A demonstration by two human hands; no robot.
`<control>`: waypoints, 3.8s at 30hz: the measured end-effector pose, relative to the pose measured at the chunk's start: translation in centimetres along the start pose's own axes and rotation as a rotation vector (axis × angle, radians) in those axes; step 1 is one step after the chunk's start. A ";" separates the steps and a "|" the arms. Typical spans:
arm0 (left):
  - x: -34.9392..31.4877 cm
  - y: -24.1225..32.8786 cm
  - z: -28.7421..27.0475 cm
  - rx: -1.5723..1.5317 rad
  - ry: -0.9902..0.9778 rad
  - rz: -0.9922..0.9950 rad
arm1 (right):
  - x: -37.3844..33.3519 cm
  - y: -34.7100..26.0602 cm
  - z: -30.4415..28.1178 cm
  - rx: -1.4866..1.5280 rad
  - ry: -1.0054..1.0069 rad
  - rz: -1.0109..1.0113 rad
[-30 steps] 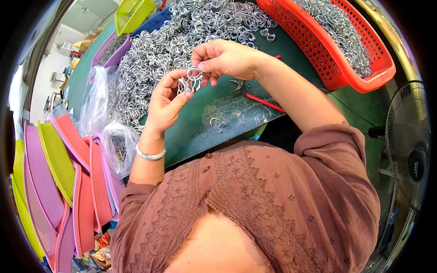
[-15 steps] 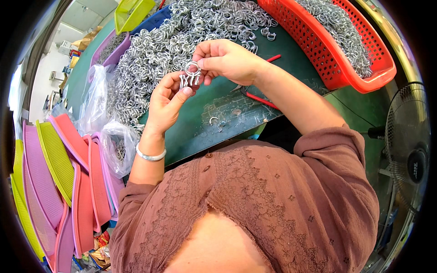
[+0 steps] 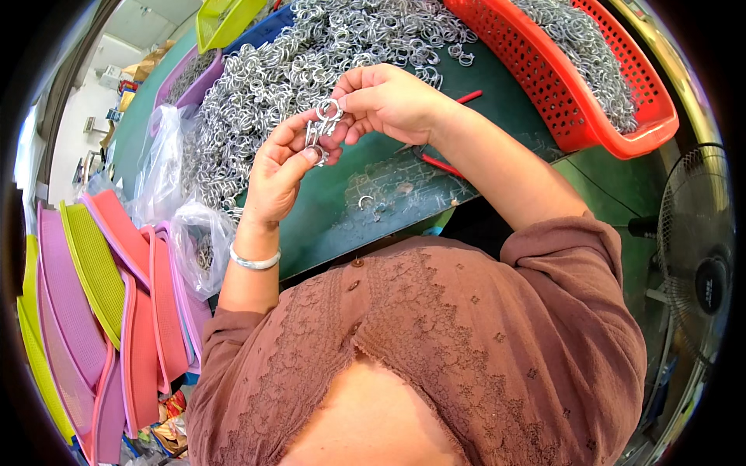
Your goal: The person joins small metal links together by hand and with pliers on a workstation, occasionally placing assembled groups into a red basket.
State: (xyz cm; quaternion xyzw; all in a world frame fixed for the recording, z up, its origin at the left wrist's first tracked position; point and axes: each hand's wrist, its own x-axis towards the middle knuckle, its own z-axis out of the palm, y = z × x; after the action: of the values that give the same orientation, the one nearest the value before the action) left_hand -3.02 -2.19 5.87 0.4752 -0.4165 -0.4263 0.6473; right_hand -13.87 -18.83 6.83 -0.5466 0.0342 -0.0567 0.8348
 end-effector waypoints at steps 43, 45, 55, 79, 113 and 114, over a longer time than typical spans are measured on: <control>0.7 -1.4 -0.3 0.064 0.106 -0.041 | 0.9 0.2 0.1 0.013 0.080 0.010; 0.8 -1.2 -0.3 -0.036 0.115 -0.129 | 0.9 0.2 0.2 -0.030 0.120 0.009; 0.9 -2.2 0.7 -0.588 0.345 -0.244 | -1.5 2.4 2.9 -0.818 0.406 -0.266; -0.6 -4.6 -1.1 -0.015 0.495 -0.130 | 0.7 3.2 -0.2 -1.244 0.456 -0.331; -1.2 -2.3 -2.2 -0.131 0.023 -0.229 | 2.5 1.3 3.1 -0.647 0.128 -0.004; -1.2 -2.3 -2.3 -0.167 0.013 -0.261 | 2.6 1.5 3.3 -0.641 0.140 0.007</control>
State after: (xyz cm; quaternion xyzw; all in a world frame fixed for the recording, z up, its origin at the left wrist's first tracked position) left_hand -1.59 -0.92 3.01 0.4727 -0.3101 -0.5369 0.6263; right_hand -10.84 -15.64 6.82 -0.7762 0.1093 -0.0776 0.6161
